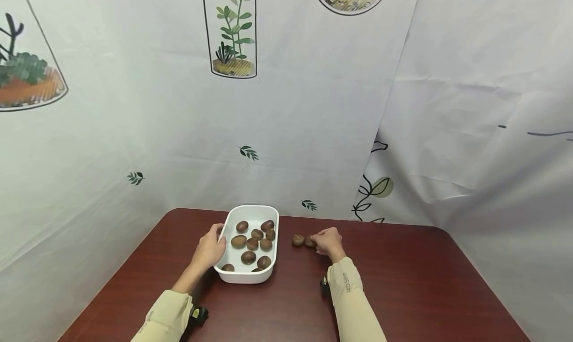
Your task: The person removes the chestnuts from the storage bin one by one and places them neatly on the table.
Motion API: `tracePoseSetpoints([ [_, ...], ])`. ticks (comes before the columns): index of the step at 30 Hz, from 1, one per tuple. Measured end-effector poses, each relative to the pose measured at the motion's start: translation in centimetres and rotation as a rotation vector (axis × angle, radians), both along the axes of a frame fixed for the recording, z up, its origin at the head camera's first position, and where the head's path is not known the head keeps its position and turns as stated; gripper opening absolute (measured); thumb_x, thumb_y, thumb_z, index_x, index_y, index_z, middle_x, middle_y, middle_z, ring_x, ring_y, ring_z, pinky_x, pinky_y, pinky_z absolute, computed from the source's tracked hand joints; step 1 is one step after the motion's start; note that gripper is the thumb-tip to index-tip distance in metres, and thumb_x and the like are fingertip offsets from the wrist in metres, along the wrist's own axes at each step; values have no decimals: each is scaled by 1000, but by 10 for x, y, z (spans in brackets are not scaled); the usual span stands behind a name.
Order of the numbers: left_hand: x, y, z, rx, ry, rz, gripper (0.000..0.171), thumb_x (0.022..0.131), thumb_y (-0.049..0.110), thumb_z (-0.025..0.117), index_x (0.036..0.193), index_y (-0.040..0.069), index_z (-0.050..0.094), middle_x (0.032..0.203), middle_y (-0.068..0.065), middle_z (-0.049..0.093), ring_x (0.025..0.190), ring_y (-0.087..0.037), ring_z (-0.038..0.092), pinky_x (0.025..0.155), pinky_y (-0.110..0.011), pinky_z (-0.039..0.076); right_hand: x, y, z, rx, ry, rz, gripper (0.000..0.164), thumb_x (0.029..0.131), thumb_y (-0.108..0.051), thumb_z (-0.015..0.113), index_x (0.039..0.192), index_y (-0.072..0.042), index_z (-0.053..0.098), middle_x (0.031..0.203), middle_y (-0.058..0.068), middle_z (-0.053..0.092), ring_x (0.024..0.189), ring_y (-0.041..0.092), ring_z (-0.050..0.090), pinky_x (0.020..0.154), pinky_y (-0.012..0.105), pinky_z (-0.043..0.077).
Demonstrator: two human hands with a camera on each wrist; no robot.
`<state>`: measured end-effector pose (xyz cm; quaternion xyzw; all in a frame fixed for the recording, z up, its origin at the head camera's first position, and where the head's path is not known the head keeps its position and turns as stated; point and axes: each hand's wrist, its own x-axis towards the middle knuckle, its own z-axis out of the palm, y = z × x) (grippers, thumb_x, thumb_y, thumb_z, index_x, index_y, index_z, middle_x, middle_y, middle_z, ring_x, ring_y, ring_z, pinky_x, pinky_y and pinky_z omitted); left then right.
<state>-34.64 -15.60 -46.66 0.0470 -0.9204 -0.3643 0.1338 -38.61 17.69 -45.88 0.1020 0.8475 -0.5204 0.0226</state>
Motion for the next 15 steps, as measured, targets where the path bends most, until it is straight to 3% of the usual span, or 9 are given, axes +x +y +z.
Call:
tracePoseSetpoints([
  [5,-1,1,0,1,1,3,43,96,13,52,138,3,49,103,-19,64,93,-37,65,77,-55,50,8,-4,15,82,47,12,21,89,-19,69,98,-1,75,73,12,66,49,11,51,49,27,47],
  [12,-3,1,2,0,2,0,42,97,13,52,138,3,49,103,-19,64,93,-38,65,77,-55,50,19,-36,43,48,121,101,27,89,-22,70,106,-1,73,86,10,69,70,21,64,59,30,52],
  [15,-2,1,1,1,-7,-2,42,97,13,52,138,3,49,103,-19,64,92,-38,65,77,-55,50,24,-56,50,31,136,130,28,87,-21,72,105,0,73,83,12,70,69,22,66,56,30,53],
])
